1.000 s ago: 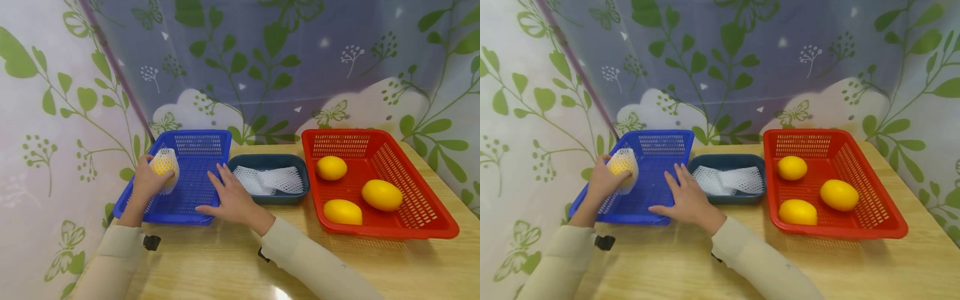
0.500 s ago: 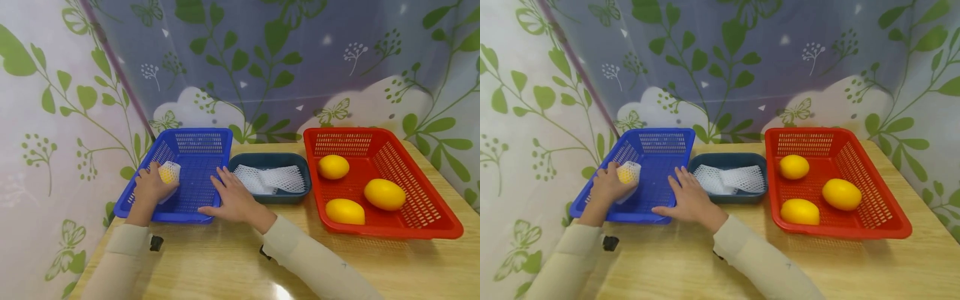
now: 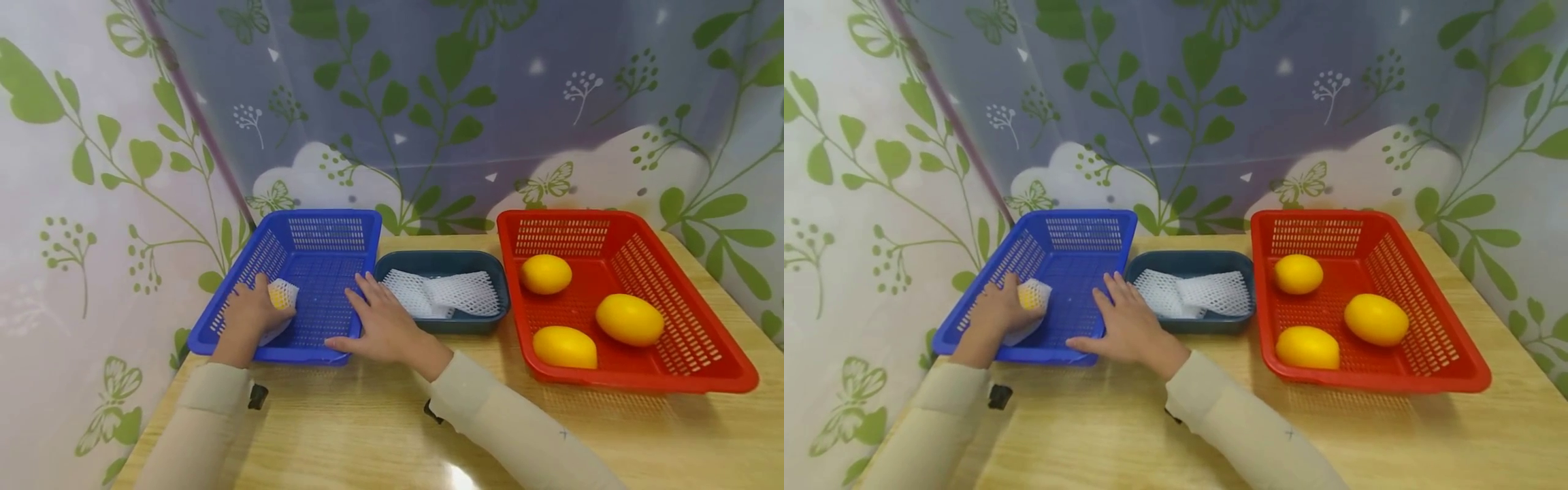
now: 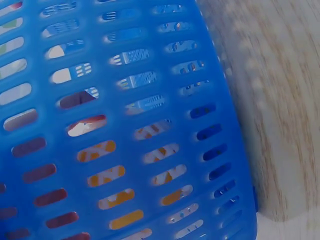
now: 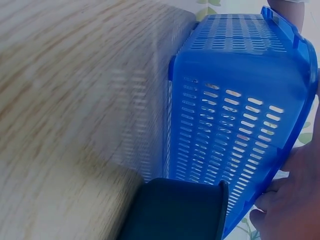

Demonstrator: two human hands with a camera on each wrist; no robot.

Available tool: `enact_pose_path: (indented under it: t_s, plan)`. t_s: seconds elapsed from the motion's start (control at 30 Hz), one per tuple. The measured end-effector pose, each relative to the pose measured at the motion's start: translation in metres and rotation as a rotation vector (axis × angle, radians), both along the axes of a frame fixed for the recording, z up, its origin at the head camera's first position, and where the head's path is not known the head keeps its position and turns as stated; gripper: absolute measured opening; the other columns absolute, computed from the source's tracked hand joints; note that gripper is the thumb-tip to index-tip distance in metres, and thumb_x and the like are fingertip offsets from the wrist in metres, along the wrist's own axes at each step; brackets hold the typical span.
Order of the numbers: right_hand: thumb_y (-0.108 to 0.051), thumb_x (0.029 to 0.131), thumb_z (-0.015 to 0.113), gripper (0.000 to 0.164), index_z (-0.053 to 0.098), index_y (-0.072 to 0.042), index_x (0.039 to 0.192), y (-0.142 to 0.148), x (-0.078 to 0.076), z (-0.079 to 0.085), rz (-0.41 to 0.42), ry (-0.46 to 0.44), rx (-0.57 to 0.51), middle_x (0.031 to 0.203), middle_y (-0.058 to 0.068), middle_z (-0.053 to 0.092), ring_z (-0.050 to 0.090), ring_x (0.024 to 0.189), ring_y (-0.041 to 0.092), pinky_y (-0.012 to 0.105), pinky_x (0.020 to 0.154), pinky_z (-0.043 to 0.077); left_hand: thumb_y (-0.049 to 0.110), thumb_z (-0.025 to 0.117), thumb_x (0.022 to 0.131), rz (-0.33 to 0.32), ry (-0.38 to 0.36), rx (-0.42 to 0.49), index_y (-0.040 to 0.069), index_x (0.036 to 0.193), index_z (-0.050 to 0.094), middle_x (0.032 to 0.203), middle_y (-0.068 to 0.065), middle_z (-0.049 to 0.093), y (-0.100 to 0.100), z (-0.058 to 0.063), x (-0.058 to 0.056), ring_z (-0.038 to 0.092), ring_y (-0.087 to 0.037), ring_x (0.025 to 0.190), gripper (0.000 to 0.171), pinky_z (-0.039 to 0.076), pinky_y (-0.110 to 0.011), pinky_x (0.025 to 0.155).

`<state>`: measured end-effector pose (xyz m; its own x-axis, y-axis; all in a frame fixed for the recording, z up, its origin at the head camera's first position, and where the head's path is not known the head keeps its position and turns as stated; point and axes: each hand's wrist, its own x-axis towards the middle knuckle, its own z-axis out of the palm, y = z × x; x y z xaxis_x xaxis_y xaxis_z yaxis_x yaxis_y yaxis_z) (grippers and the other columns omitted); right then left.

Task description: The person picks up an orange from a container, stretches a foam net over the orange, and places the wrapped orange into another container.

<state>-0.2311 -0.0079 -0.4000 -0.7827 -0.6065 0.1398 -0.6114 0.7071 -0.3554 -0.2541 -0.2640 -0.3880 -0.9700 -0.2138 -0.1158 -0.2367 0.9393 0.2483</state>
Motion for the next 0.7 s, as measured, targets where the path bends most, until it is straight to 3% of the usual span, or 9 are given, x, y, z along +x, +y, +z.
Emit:
enact_pose_path:
  t_s: [0.37, 0.7]
  plan:
    - [-0.075, 0.084, 0.048, 0.097, 0.031, -0.007, 0.152, -0.0018, 0.0007, 0.0008, 0.006, -0.004, 0.017, 0.161, 0.016, 0.012, 0.003, 0.148, 0.03, 0.045, 0.12, 0.009, 0.039, 0.073, 0.079, -0.012, -0.01, -0.017, -0.002, 0.144, 0.023, 0.131, -0.044, 0.032, -0.0002, -0.0014, 0.0043, 0.03, -0.062, 0.124, 0.092, 0.03, -0.074, 0.096]
    - [-0.075, 0.084, 0.049, 0.098, 0.031, -0.007, 0.151, -0.0013, 0.0002, 0.0004, -0.002, 0.007, 0.01, 0.16, 0.017, 0.012, 0.002, 0.148, 0.03, 0.045, 0.12, 0.009, 0.052, 0.068, 0.081, -0.062, -0.025, -0.049, 0.003, 0.15, 0.02, 0.14, -0.041, 0.026, 0.0014, -0.0009, 0.0014, 0.023, -0.061, 0.13, 0.097, 0.025, -0.077, 0.097]
